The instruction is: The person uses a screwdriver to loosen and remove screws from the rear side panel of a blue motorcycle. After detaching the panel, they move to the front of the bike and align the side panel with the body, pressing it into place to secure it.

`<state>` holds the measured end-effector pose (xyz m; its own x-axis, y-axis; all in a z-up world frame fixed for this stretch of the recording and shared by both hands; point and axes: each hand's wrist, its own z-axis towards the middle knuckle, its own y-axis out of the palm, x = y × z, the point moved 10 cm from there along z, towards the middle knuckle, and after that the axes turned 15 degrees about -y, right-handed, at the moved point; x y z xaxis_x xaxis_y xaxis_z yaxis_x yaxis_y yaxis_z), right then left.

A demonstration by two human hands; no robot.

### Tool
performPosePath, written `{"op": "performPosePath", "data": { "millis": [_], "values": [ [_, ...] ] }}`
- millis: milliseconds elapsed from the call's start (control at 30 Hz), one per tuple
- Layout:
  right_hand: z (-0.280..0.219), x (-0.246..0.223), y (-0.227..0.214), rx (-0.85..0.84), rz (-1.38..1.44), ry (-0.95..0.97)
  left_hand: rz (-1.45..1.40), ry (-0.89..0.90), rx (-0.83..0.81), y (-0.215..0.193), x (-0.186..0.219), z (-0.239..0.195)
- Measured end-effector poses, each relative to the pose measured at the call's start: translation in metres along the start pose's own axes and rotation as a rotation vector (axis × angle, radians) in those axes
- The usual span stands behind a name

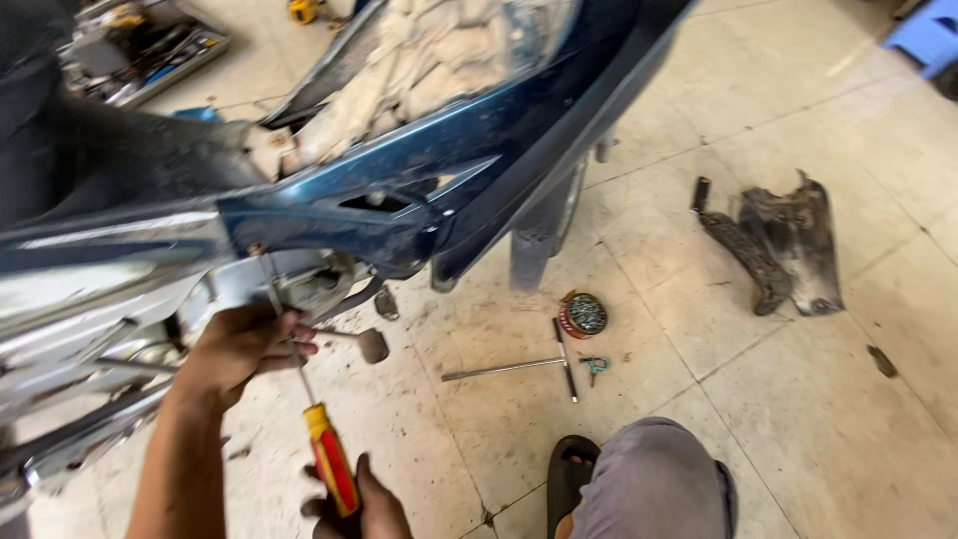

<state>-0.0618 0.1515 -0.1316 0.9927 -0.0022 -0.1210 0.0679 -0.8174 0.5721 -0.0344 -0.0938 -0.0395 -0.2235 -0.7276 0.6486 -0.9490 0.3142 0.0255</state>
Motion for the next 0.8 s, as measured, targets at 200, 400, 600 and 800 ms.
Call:
{"op": "performPosePath", "data": {
  "millis": [200, 400, 600, 800],
  "values": [
    [-0.019, -0.034, 0.0, -0.063, -0.292, -0.333, 0.001, 0.078, 0.229, -0.008, 0.012, -0.016],
    [-0.041, -0.023, 0.022, -0.131, -0.205, 0.026, -0.024, -0.025, -0.039, 0.009, 0.006, -0.022],
    [-0.04, -0.055, 0.021, -0.117, -0.41, -0.408, 0.031, 0.016, 0.127, -0.005, 0.004, -0.008],
    [-0.042, -0.033, 0.028, -0.081, -0.312, 0.017, 0.075, -0.076, -0.068, 0.017, 0.001, -0.013]
  ]
}}
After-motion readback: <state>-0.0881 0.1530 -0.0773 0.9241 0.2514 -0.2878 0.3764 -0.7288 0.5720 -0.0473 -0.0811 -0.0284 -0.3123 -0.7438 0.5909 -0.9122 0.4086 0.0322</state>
